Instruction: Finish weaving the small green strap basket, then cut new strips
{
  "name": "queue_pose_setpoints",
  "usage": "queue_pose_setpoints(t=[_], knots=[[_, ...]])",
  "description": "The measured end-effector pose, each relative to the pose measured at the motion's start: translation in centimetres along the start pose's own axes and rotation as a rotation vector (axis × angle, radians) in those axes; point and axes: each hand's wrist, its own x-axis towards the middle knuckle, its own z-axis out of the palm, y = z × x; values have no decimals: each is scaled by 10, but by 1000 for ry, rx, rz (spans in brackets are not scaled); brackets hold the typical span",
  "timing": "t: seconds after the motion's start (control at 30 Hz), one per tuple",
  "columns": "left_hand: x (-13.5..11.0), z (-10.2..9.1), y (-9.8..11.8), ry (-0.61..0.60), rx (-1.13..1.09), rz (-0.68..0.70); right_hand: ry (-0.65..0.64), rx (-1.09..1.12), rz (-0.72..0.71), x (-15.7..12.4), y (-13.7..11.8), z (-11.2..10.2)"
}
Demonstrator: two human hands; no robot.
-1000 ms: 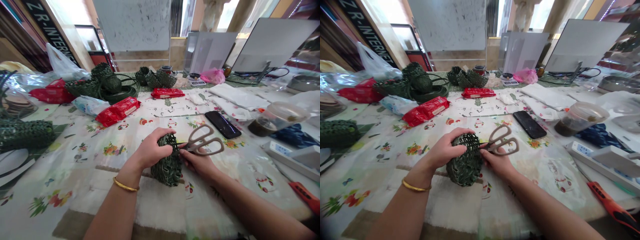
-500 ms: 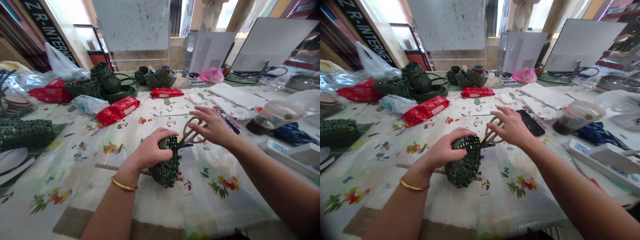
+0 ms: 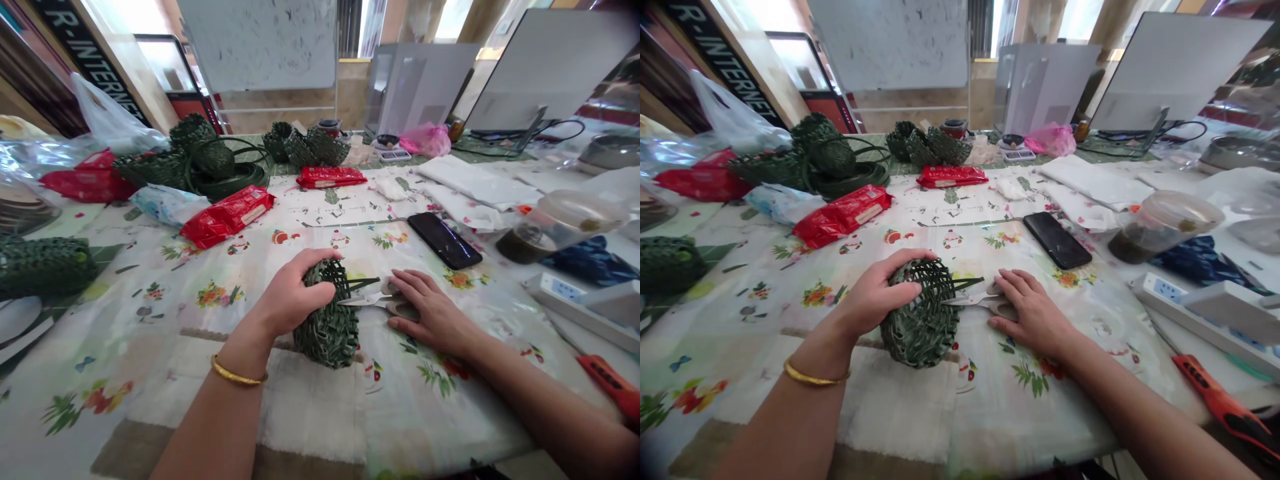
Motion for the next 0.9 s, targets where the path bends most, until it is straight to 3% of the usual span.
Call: queue_pose_setpoints(t=[0.23,0.5,0.73,0.9], knots=[[0,-2,-2,-28,-8,21,107,-80,-49,15,-7,8],[4,1,1,-7,49,29,140,-148,52,24,-30,17],[2,0,3,15,53,13,102,77,-142,24,-28,12],[2,1,0,30,28,18,142,90,-267,31,-35,19]])
